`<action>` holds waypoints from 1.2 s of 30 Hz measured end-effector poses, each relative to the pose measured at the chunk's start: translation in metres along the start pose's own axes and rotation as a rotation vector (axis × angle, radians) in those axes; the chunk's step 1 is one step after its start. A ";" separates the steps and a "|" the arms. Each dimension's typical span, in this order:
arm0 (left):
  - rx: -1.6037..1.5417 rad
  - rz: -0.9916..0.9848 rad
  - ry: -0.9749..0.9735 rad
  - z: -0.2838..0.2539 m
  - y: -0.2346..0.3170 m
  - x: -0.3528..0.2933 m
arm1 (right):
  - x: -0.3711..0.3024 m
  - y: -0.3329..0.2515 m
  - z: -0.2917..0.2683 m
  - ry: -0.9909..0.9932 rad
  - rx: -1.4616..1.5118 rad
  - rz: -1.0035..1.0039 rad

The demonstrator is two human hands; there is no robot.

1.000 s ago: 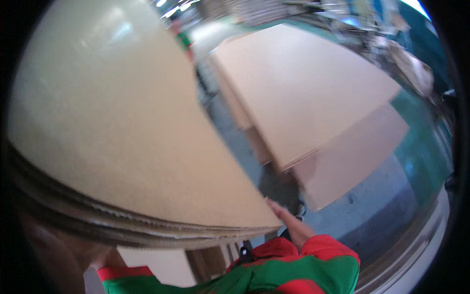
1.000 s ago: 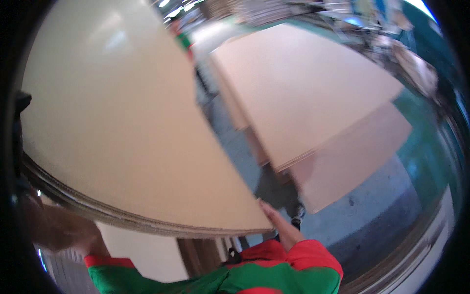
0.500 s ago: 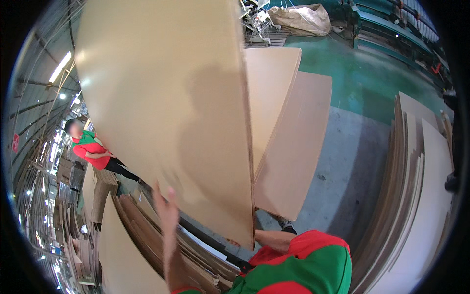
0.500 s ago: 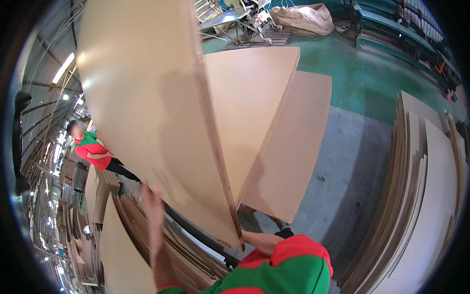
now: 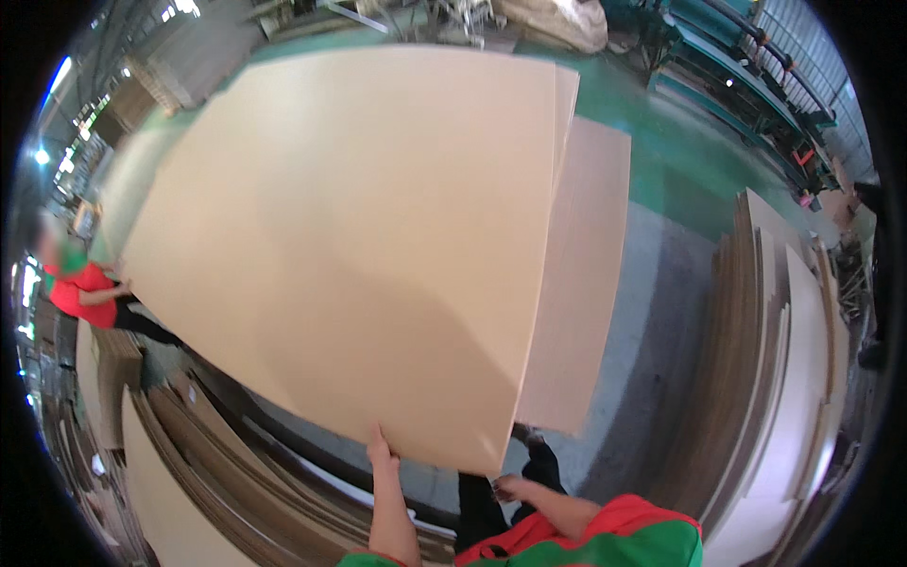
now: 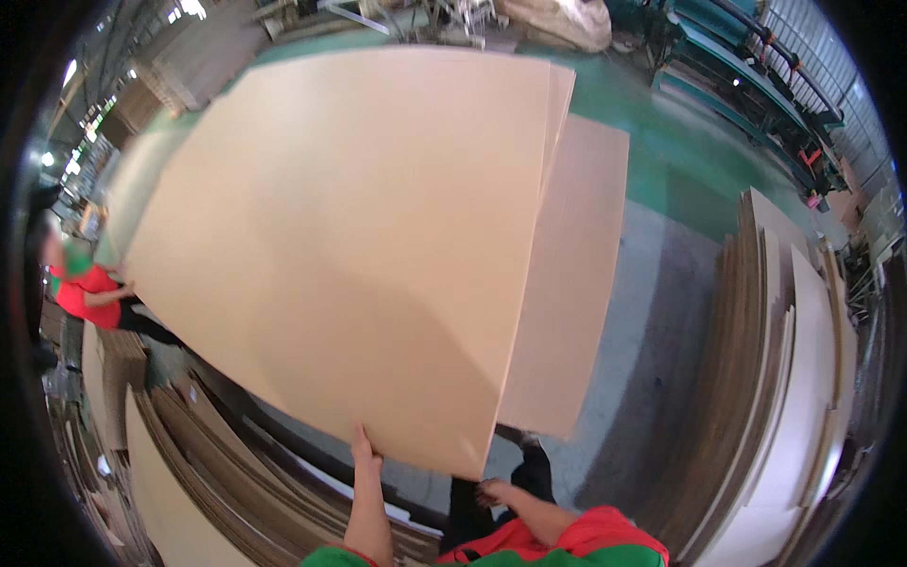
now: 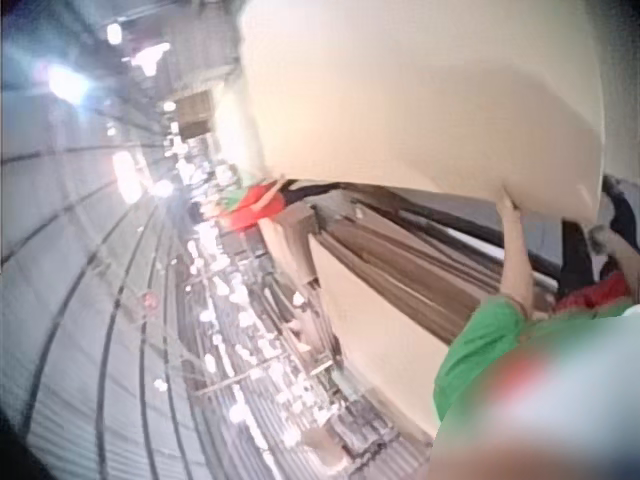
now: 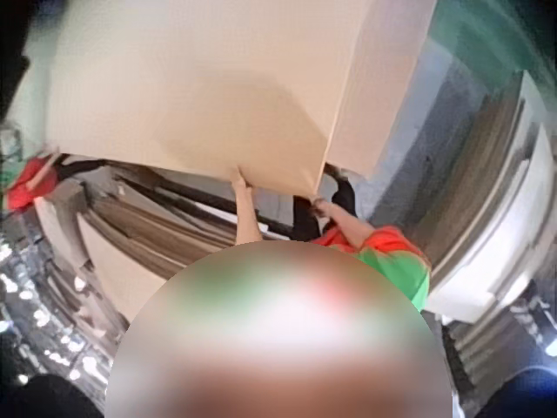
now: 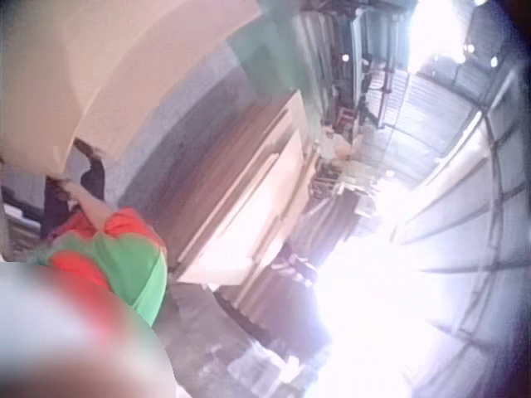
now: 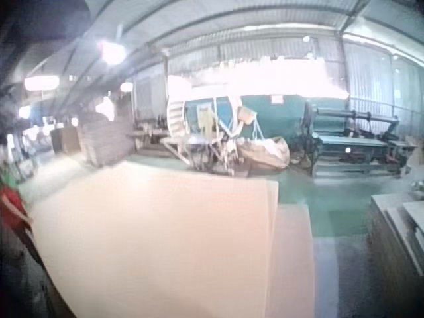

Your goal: The person repeatedly picks up large flat cardboard sheets from a stack and places them onto another stack. The person handles the sheets by hand, lifting and aligning them before setting them down. Another person in a similar uniform is visible in the background doing the same task.

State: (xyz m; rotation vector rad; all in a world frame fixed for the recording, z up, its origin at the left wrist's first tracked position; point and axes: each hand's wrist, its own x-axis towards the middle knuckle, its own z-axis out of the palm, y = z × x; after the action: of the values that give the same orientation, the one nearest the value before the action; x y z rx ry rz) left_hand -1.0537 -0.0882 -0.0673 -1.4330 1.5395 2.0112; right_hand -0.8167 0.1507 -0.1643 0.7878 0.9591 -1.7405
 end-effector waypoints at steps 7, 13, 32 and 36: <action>0.202 -0.072 0.071 -0.012 0.025 0.010 | -0.061 -0.120 -0.029 0.519 0.525 -0.363; -0.128 0.120 0.089 -0.022 0.027 0.031 | -0.029 -0.197 0.085 1.010 -0.067 -0.455; -0.311 0.209 -0.309 -0.010 0.067 0.066 | 0.022 -0.200 0.121 1.102 0.193 -0.694; -0.326 0.299 -0.268 0.013 0.057 0.066 | 0.009 -0.217 0.106 1.177 0.241 -0.436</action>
State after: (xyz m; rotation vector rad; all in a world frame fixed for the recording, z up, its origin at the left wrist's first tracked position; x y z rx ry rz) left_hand -1.1319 -0.1249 -0.0848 -1.0131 1.4270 2.6069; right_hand -1.0329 0.1036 -0.0661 1.9795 1.7897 -1.7012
